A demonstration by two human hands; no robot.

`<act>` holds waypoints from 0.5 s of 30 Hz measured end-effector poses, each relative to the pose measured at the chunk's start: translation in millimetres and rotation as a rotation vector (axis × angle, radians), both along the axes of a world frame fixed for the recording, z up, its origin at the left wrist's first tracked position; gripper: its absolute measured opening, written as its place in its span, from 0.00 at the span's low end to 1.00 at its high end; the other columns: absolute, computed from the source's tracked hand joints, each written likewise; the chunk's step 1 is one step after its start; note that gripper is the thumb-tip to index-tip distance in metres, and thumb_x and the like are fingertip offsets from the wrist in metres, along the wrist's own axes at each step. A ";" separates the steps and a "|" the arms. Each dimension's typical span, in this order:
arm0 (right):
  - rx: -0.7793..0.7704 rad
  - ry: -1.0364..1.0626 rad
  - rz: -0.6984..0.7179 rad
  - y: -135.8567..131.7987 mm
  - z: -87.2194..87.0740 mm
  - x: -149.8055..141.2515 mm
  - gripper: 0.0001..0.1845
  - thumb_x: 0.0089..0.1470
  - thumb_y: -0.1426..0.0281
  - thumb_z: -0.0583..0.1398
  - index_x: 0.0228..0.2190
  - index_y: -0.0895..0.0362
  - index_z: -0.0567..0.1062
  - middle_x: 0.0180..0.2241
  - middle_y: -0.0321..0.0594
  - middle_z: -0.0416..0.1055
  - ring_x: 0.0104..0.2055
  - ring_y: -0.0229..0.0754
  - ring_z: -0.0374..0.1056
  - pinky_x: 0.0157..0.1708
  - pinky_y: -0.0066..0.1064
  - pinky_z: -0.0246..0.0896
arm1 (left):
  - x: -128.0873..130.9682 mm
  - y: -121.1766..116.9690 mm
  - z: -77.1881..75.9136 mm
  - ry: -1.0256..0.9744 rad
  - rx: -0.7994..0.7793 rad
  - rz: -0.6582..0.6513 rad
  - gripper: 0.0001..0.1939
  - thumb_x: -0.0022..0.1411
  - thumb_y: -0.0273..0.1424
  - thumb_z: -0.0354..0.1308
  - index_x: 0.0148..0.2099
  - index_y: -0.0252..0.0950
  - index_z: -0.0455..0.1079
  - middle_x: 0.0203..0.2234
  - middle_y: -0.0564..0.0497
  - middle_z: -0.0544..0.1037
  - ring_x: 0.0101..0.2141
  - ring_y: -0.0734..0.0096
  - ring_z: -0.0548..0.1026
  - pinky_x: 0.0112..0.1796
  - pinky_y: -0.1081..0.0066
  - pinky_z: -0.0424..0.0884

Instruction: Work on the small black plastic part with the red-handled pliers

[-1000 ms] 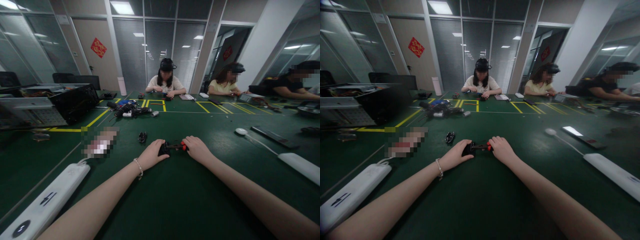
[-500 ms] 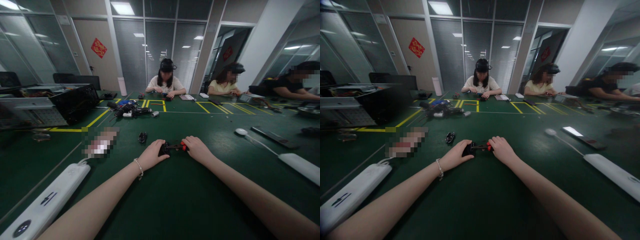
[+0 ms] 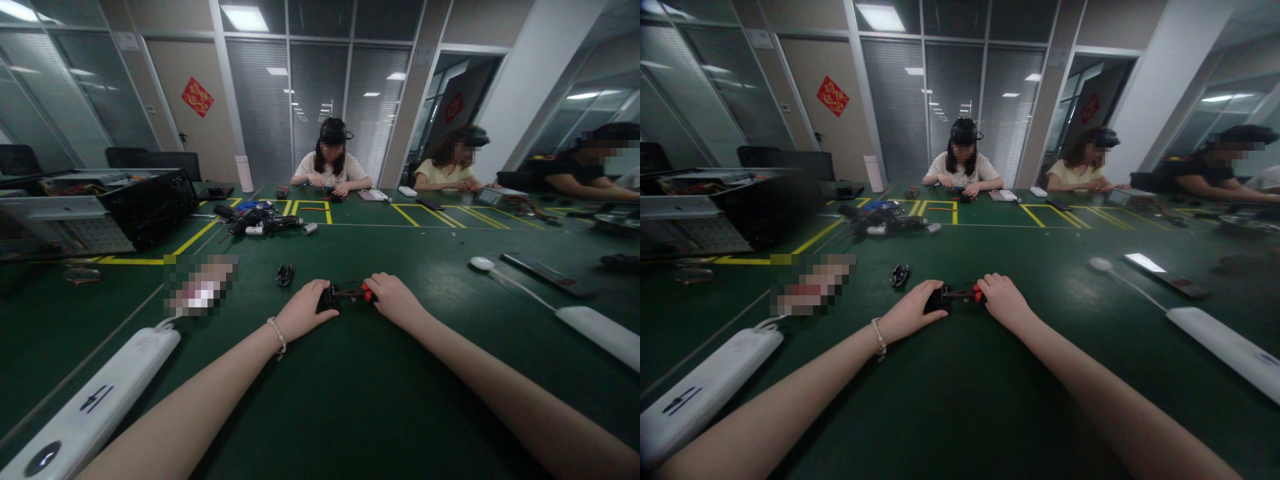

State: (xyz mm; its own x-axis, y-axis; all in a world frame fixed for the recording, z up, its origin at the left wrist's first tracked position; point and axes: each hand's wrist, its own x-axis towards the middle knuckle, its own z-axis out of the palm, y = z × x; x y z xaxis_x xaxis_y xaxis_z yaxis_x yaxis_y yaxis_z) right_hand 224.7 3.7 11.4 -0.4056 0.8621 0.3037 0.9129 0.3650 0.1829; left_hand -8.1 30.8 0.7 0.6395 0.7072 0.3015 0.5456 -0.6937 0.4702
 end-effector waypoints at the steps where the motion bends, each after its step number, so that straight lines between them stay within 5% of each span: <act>1: 0.001 0.001 0.003 0.1 -0.2 0.2 0.18 0.40 0.79 0.56 0.37 0.60 0.68 0.36 0.45 0.66 0.37 0.44 0.61 0.37 0.35 0.57 | 0.0 0.0 0.3 0.000 -0.002 -0.002 0.28 0.53 0.41 0.55 0.53 0.35 0.55 0.48 0.44 0.64 0.47 0.59 0.65 0.47 0.61 0.61; 15: 0.062 -0.038 0.034 -0.1 -1.7 -0.7 0.19 0.39 0.80 0.56 0.38 0.62 0.68 0.38 0.47 0.64 0.37 0.44 0.60 0.36 0.34 0.57 | 0.8 1.4 -3.6 -0.004 0.042 -0.003 0.28 0.53 0.41 0.55 0.53 0.35 0.54 0.47 0.44 0.64 0.47 0.61 0.64 0.48 0.62 0.60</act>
